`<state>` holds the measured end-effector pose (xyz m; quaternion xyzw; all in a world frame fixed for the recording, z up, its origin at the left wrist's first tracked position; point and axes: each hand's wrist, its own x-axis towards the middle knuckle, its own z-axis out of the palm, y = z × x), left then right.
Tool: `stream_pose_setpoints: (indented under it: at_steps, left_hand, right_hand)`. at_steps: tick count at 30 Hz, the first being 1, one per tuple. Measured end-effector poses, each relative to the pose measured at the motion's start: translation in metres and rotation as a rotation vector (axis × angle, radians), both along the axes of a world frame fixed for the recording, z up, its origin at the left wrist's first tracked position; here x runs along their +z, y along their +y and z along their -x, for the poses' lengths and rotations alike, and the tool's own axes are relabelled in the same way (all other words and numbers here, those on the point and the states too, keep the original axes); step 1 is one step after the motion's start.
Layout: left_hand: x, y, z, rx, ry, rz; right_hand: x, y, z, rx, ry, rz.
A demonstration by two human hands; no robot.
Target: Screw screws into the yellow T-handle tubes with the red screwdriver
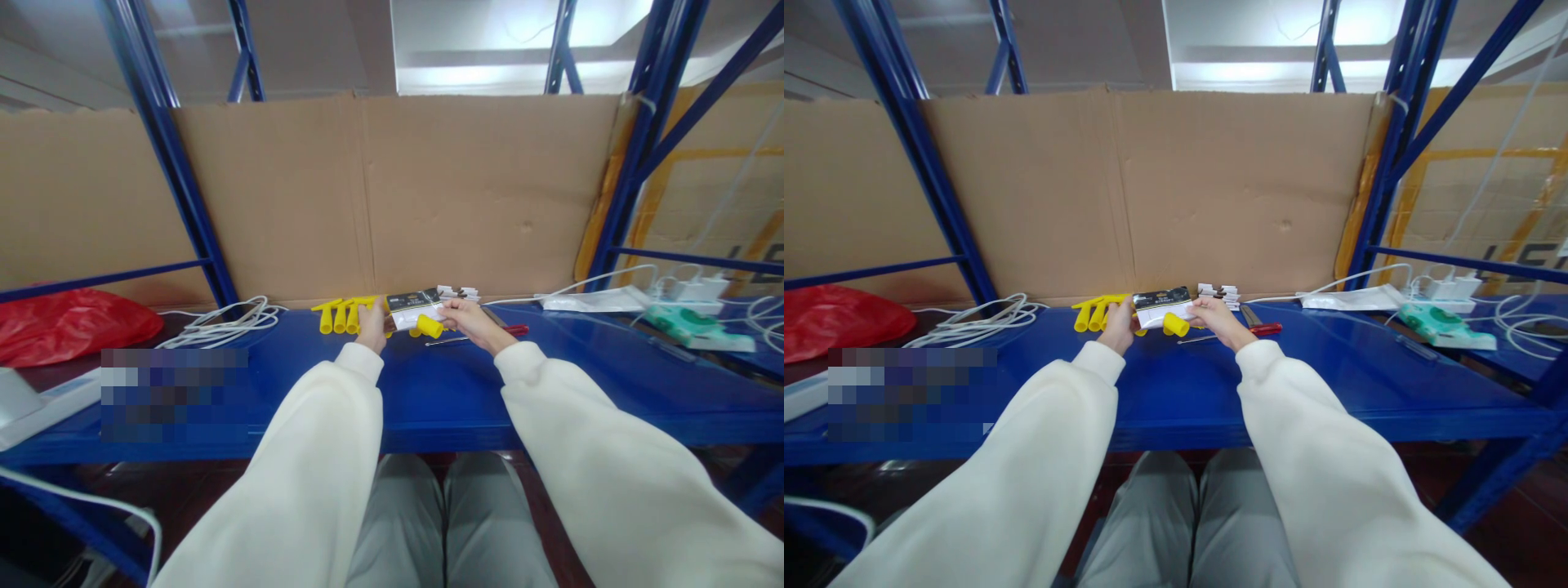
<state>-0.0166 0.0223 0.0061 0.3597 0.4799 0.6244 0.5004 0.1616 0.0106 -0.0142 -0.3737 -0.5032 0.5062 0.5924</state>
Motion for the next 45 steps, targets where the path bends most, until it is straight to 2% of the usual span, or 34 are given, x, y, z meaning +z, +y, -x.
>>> stream_pose_setpoints:
  at_steps: [4, 11, 23, 27, 32, 37, 45]
  left_hand:
    - [0.001, -0.003, -0.001, 0.073, -0.196, -0.044]
    - [-0.001, 0.003, -0.002, 0.040, -0.265, -0.032]
    - [-0.009, 0.007, -0.008, -0.159, 0.033, -0.035]
    - [-0.009, 0.006, -0.007, -0.187, 0.013, -0.034]
    - [-0.007, 0.003, -0.003, -0.263, -0.083, 0.046]
    - [-0.009, 0.001, -0.005, -0.387, -0.087, -0.022]
    - [-0.006, -0.010, -0.007, -0.401, -0.067, -0.017]
  right_hand:
    - [0.001, -0.003, 0.002, -0.021, -0.046, 0.001]
    - [0.000, -0.003, 0.003, -0.041, -0.081, 0.009]
    - [-0.001, 0.005, -0.001, -0.165, -0.032, -0.087]
    - [-0.005, 0.011, -0.004, -0.194, -0.016, -0.124]
    - [-0.006, 0.014, -0.008, -0.248, 0.012, -0.144]
    - [-0.005, 0.013, -0.010, -0.279, 0.027, -0.157]
    - [-0.003, 0.010, -0.007, -0.278, 0.038, -0.147]
